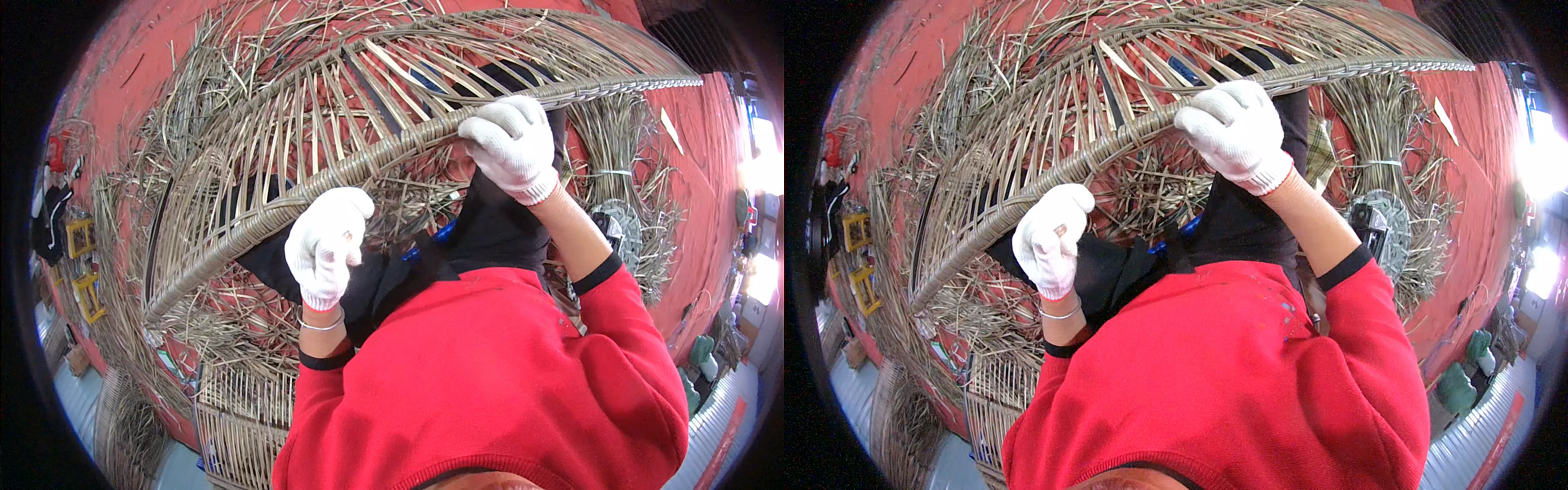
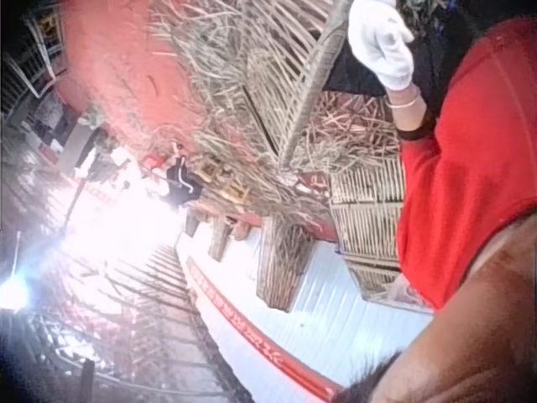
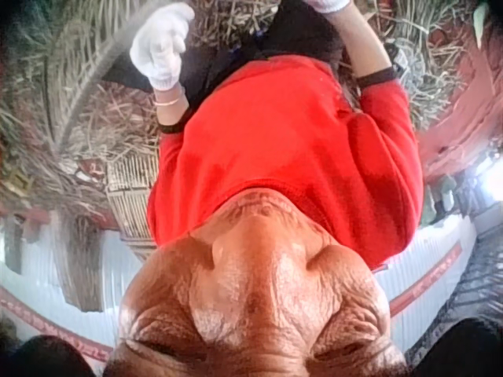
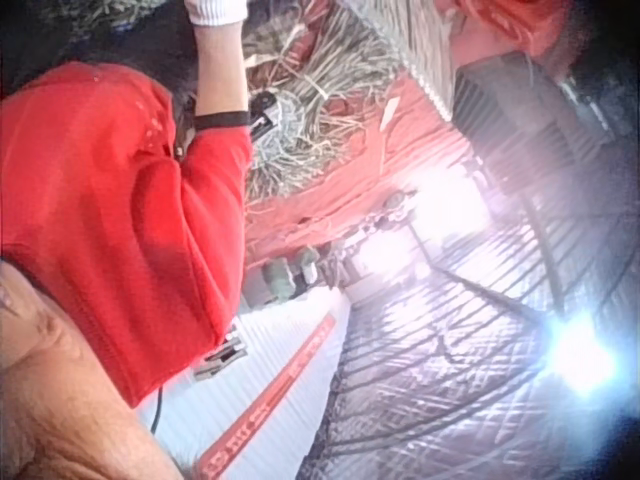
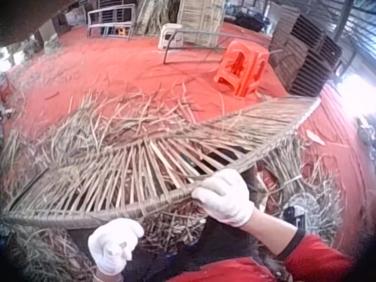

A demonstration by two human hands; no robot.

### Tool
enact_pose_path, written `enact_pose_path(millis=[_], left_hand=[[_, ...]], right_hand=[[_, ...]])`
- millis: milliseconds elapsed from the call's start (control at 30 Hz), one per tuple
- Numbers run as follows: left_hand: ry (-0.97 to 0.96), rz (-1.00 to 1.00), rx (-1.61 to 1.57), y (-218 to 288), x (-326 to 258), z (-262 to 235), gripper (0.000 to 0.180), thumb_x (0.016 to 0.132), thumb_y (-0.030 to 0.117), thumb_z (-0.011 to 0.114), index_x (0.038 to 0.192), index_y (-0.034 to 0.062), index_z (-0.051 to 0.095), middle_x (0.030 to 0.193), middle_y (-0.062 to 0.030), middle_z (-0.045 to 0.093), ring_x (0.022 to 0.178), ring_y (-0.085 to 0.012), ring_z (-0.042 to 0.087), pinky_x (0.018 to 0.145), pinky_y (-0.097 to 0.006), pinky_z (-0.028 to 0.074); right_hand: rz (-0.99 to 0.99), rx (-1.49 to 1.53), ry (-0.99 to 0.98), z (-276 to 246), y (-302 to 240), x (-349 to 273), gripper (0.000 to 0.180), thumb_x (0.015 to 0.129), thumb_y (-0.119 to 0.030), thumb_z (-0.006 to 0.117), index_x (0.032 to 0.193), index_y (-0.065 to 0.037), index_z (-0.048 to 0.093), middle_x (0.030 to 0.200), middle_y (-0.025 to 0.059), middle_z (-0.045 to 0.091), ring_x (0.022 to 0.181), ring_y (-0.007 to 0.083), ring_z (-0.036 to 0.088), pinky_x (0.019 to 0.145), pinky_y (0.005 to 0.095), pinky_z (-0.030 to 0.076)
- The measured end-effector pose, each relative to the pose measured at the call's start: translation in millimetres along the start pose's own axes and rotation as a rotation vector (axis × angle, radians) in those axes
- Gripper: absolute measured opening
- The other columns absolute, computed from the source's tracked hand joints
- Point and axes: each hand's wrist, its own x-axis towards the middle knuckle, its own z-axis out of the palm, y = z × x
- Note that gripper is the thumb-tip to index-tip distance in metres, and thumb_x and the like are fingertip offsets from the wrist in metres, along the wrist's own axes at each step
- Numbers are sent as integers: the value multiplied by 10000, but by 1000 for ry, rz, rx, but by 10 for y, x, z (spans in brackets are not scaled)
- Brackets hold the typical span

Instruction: The person weaves thin dried plant strips into a large circular basket frame. They repeatedly thread and pull the strips through the existing weave, tightening the structure by hand.

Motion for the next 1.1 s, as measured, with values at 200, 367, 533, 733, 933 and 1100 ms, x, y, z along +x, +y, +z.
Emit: enact_pose_path(millis=[200, 367, 533, 733, 933, 1100], left_hand=[[64, -14, -64, -70, -42, -21, 634, 1069, 509, 503, 969, -99, 653, 979, -226, 719, 655, -154, 602, 591, -245, 463], [20, 63, -51, -84, -43, 18, 595, 1064, 462, 537, 974, -118, 639, 971, -232, 709, 691, -160, 606, 620, -255, 460], [10, 121, -109, -136, -11, 37, 531, 1049, 464, 569, 810, -8, 607, 899, -197, 686, 641, -163, 561, 599, -296, 437], [-16, 20, -264, -84, 2, 36, 396, 1059, 379, 586, 851, 44, 615, 747, -52, 618, 687, -203, 578, 784, -402, 525], [-95, 455, 535, 379, 100, -369, 306, 1025, 244, 648, 1232, 21, 675, 1104, -97, 723, 1020, -246, 681, 938, -389, 529], [297, 416, 1402, 780, 105, -1287, 236, 947, 205, 689, 1153, 111, 755, 1124, -98, 746, 1106, -312, 678, 986, -422, 513]], right_hand=[[26, 18, -44, -18, -9, 18, 301, 663, -209, 836, 924, -217, 688, 885, -36, 673, 856, 242, 641, 796, 397, 499], [31, 99, -1, -90, -238, 129, 336, 679, -209, 836, 986, -215, 699, 968, -16, 693, 894, 252, 649, 835, 402, 499], [-108, 77, -86, 69, -475, 234, 265, 747, -193, 721, 1011, -181, 726, 970, -5, 701, 910, 239, 674, 823, 386, 529], [-49, 127, -63, 148, -478, 267, 303, 683, -141, 808, 971, -202, 735, 902, -10, 690, 871, 250, 654, 792, 393, 514], [23, 204, -109, 52, -600, 385, 276, 706, -185, 865, 939, -164, 719, 927, 25, 683, 908, 275, 635, 863, 410, 486], [-63, 326, -105, 95, -863, 613, 494, 650, -237, 896, 1102, -173, 706, 1085, 39, 678, 1040, 279, 628, 942, 434, 471]])
